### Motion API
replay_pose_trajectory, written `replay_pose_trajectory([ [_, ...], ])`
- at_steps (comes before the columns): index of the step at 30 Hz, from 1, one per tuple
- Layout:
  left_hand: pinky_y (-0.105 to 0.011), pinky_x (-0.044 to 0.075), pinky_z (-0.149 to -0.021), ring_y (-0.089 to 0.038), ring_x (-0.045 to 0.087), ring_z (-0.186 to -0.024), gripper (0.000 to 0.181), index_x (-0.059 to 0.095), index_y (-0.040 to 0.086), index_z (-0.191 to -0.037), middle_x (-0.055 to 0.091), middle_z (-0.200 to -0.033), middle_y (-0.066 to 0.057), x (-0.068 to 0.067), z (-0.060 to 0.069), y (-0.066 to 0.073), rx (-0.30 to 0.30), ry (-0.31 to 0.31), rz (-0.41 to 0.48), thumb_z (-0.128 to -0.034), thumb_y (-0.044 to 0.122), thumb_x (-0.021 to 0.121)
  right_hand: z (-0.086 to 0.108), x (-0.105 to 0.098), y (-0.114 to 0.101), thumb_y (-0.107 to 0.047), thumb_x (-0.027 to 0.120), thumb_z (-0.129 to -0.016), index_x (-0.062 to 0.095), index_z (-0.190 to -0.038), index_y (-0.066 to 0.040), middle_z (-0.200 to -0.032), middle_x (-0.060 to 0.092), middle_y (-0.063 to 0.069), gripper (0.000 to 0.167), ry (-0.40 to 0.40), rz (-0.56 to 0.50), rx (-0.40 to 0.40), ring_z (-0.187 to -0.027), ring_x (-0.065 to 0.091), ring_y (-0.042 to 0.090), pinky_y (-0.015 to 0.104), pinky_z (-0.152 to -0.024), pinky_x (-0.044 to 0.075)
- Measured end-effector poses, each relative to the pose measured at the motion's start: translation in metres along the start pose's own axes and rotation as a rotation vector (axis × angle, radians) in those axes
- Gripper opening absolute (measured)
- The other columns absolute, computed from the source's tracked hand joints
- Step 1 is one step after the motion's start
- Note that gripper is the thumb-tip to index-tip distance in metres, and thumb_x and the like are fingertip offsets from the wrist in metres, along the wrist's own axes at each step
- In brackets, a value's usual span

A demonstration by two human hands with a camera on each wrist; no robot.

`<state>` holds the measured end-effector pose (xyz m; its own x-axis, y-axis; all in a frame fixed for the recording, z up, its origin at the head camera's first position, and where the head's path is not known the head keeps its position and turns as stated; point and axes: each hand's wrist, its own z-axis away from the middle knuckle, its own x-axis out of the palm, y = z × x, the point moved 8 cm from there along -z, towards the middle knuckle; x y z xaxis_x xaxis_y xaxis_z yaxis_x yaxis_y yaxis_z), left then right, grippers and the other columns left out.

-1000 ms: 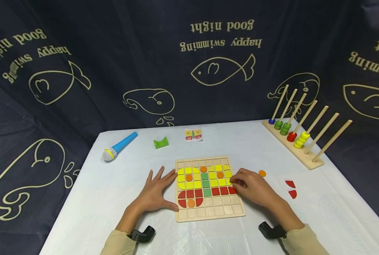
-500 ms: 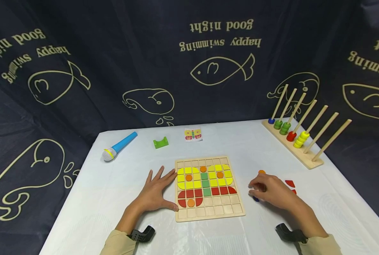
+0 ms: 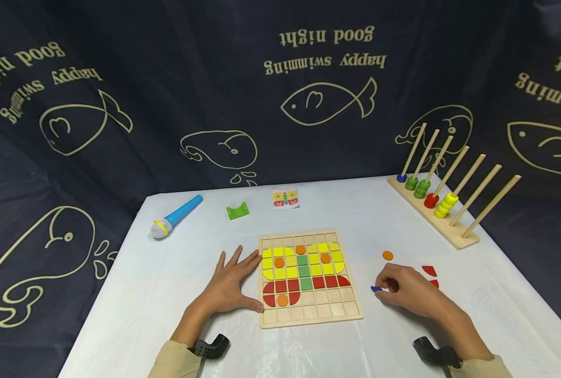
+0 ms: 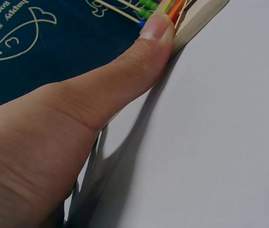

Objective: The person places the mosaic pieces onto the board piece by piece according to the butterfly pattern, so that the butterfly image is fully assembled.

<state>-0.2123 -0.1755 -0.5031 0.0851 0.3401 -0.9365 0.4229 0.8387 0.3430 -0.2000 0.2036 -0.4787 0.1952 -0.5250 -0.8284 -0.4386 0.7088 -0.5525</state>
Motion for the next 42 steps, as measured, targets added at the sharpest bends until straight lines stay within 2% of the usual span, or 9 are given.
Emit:
replay_pose_trajectory([
  [4,-0.059,-0.002,-0.112,-0.028,0.007,-0.145,0.124,0.036,0.025,-0.15,0.028,-0.154,0.01,-0.001,0.0,0.0,-0.007,0.001,0.005,-0.047,0.089,0.064,-0.005,0.001,-0.005,-0.015,0.081,-0.075,0.064,-0.081,-0.021,-0.069,0.051,-0.009,0.019,0.017,0.006,-0.028,-0.064,0.048,0.006,0.02,-0.055,0.042],
  [10,-0.059,-0.003,-0.112,-0.027,0.006,-0.145,0.124,0.035,0.026,-0.15,0.027,-0.155,0.011,0.0,0.0,-0.001,-0.01,0.002,0.0,-0.0466,0.089,0.063,-0.016,0.006,-0.016,-0.019,0.082,-0.076,0.064,-0.081,-0.024,-0.072,0.051,-0.01,0.019,0.023,0.02,-0.023,-0.065,0.048,0.006,0.021,-0.057,0.042],
  [14,-0.06,-0.002,-0.112,-0.028,0.007,-0.145,0.125,0.036,0.025,-0.15,0.028,-0.155,0.01,-0.001,0.001,-0.002,-0.007,0.003,-0.001,-0.047,0.09,0.063,-0.026,0.015,-0.028,-0.02,0.082,-0.076,0.064,-0.081,-0.026,-0.074,0.053,-0.011,0.019,0.004,0.018,-0.034,-0.067,0.049,0.006,0.02,-0.058,0.043],
  [19,-0.061,0.0,-0.112,-0.029,0.009,-0.145,0.125,0.037,0.024,-0.15,0.029,-0.154,0.01,-0.004,0.002,-0.003,-0.007,0.015,-0.006,-0.0462,0.09,0.062,-0.036,0.026,-0.046,-0.025,0.081,-0.077,0.064,-0.082,-0.026,-0.075,0.053,-0.012,0.017,-0.014,0.028,-0.088,-0.068,0.049,0.005,0.02,-0.059,0.043],
  [30,-0.061,-0.002,-0.112,-0.029,0.008,-0.145,0.125,0.036,0.024,-0.15,0.028,-0.155,0.009,-0.002,-0.001,0.0,0.008,0.014,-0.004,-0.0474,0.089,0.063,-0.045,0.04,-0.073,-0.033,0.078,-0.081,0.063,-0.081,-0.032,-0.076,0.053,-0.014,0.015,-0.045,0.055,-0.131,-0.066,0.048,0.002,0.02,-0.057,0.043],
  [42,-0.061,-0.002,-0.112,-0.029,0.008,-0.145,0.124,0.036,0.024,-0.15,0.028,-0.155,0.009,-0.002,0.001,0.001,0.006,0.007,-0.004,-0.0478,0.088,0.065,-0.056,0.063,-0.103,-0.03,0.073,-0.085,0.069,-0.086,-0.026,-0.078,0.051,-0.016,0.006,-0.107,0.065,-0.23,-0.065,0.046,0.002,0.021,-0.057,0.041],
])
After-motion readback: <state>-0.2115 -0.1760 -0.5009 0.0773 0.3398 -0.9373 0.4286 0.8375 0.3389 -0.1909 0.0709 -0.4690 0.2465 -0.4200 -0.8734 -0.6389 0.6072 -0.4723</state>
